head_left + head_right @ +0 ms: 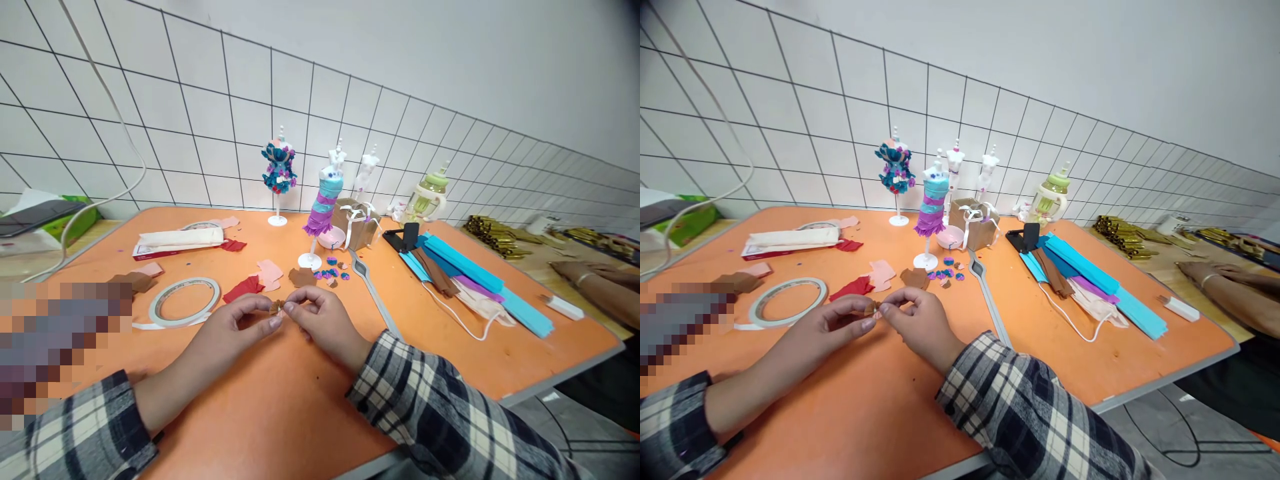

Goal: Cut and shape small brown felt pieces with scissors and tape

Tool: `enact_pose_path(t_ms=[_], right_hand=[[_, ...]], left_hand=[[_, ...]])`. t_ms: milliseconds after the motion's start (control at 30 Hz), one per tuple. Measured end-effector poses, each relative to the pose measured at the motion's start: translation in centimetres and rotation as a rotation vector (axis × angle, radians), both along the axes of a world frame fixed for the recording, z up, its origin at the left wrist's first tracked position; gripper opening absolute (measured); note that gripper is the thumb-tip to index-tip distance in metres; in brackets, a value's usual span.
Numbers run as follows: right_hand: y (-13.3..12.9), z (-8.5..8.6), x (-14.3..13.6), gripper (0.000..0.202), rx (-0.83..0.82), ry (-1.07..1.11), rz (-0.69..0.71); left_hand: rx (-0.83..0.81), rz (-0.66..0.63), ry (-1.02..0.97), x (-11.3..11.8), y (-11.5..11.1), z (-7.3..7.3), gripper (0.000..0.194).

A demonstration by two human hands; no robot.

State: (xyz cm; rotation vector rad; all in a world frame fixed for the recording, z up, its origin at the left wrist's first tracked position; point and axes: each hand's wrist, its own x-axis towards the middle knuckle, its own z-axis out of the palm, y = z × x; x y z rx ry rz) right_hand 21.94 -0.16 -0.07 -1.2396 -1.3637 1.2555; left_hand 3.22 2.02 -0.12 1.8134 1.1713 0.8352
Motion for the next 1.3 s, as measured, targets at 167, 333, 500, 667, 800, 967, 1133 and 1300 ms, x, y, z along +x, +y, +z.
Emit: enact_pose_path(t_ms=[167, 333, 500, 667, 800, 967, 1133, 1300], right_hand=[[-0.15, -0.14, 0.06, 0.018, 0.075, -0.108, 0.025], [-0.08, -0.17, 0.15, 0.014, 0.242, -0.286, 0.0], [0.03, -0.18, 0.03, 0.01, 0.13, -0.275, -0.046], [0.08, 0.03, 0.2, 0.01, 0.036, -0.123, 0.019], [0.15, 0.17, 0.28, 0.007, 0.074, -0.164, -0.02], [0.14, -0.17, 0.02, 0.012, 0.047, -0.009, -0.044], [0.08, -0.44, -0.09, 0.014, 0.048, -0.044, -0.052], [0.07, -0.34, 0.15, 0.017, 0.108, -0.087, -0.021]], left_hand=[[0.04, -0.027, -0.01, -0.08, 0.18, -0.25, 0.032], [0.106, -0.106, 0.09, -0.14, 0.11, -0.38, 0.028], [0.251, -0.049, 0.194, -0.01, 0.04, -0.19, 0.026], [0.258, 0.005, 0.194, 0.01, 0.04, -0.06, 0.03], [0.222, 0.022, 0.169, -0.01, 0.03, 0.1, 0.034], [0.128, 0.059, 0.097, 0.1, 0.04, 0.22, 0.043], [0.151, 0.003, 0.073, -0.07, 0.26, -0.21, 0.033], [0.144, -0.066, 0.098, -0.2, 0.18, -0.18, 0.033]])
